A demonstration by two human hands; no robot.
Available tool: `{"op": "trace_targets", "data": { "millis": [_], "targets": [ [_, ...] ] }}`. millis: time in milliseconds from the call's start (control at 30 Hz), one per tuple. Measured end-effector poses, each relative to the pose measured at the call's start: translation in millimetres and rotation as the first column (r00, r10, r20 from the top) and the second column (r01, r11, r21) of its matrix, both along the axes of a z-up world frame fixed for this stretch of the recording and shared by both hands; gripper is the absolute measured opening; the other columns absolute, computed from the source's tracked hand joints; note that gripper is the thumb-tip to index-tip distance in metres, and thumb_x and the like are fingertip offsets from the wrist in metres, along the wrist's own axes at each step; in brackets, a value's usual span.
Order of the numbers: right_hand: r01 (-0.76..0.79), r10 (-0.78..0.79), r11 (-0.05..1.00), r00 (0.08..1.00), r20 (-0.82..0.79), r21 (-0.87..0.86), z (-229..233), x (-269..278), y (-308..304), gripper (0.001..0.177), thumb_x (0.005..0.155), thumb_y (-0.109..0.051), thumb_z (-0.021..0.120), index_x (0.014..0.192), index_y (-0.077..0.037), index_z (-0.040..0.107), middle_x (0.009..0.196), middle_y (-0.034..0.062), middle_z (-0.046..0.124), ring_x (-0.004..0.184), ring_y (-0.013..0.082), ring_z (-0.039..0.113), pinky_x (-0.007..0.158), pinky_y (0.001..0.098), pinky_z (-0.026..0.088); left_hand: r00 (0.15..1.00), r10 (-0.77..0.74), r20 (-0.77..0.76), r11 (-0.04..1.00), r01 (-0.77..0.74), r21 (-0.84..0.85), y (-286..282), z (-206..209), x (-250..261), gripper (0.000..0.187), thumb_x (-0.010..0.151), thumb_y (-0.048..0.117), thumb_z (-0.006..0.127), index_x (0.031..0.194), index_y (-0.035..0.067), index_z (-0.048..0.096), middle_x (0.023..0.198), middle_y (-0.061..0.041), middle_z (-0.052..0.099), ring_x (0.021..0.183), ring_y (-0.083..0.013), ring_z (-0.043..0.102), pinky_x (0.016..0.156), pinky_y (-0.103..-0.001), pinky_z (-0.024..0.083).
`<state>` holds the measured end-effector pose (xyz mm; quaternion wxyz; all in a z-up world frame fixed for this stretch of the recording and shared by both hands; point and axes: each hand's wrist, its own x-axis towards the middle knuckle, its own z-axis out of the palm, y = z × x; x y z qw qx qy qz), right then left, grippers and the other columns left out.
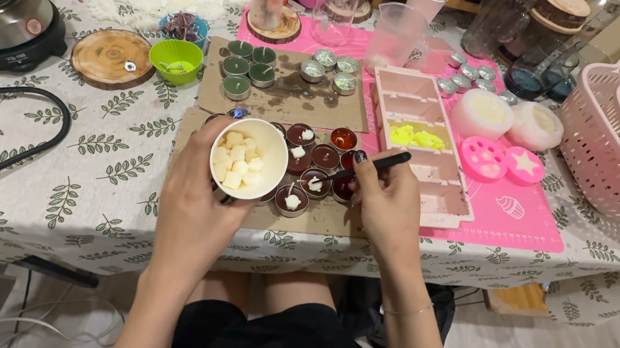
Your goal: Decorating small tea light candles with pieces of white wax.
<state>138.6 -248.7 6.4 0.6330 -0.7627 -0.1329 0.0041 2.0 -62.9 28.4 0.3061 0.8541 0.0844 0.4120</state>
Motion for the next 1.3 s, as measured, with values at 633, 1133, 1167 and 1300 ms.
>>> {"op": "trace_targets", "data": {
  "millis": [633, 1133, 1167, 1300],
  "targets": [
    [0.112, 0.033, 0.865, 0.96, -0.278, 0.49, 28, 15, 5, 0.02, 0.105, -0.023, 0.061, 0.1, -0.003, 0.063, 0.081, 0.0065, 0.067, 0.066, 0.0106, 0.06, 0.062, 0.0252, 0.047, 0.982, -0.157, -0.106, 0.982, 0.143, -0.124, 27, 32, 47, 0.075, 0.077, 0.011, 0.088, 0.14, 0.006, 0.048, 0.13, -0.017, 0.064, 0.119, -0.0343, 0.065, 0.099, -0.042, 0.052],
    [0.097, 0.05, 0.957, 0.872, -0.486, 0.273, 205, -20, 17, 0.01, 0.095, -0.007, 0.065, 0.099, 0.001, 0.062, 0.088, 0.013, 0.074, 0.073, 0.0179, 0.071, 0.068, 0.0318, 0.06, 0.893, -0.301, -0.334, 0.881, 0.127, -0.455, 0, 164, 65, 0.073, 0.076, 0.009, 0.083, 0.14, 0.003, 0.048, 0.132, -0.018, 0.063, 0.122, -0.0362, 0.064, 0.1, -0.042, 0.051],
    [0.055, 0.07, 0.965, 0.888, -0.454, 0.257, 212, -27, 19, 0.011, 0.094, -0.005, 0.068, 0.101, 0.002, 0.061, 0.09, 0.012, 0.073, 0.075, 0.0168, 0.071, 0.069, 0.0317, 0.06, 0.883, -0.317, -0.346, 0.852, 0.105, -0.513, 0, 174, 64, 0.075, 0.075, 0.009, 0.082, 0.141, 0.003, 0.047, 0.132, -0.017, 0.063, 0.122, -0.0342, 0.065, 0.099, -0.041, 0.052],
    [-0.008, 0.026, 0.999, 0.939, -0.344, 0.054, 221, -27, 27, 0.017, 0.091, -0.003, 0.072, 0.104, 0.004, 0.064, 0.097, 0.0098, 0.073, 0.087, 0.0117, 0.071, 0.079, 0.0275, 0.059, 0.859, -0.347, -0.376, 0.83, 0.094, -0.55, 4, 182, 69, 0.074, 0.076, 0.009, 0.082, 0.14, 0.003, 0.047, 0.131, -0.016, 0.063, 0.121, -0.0326, 0.066, 0.099, -0.04, 0.053]
  ]
}}
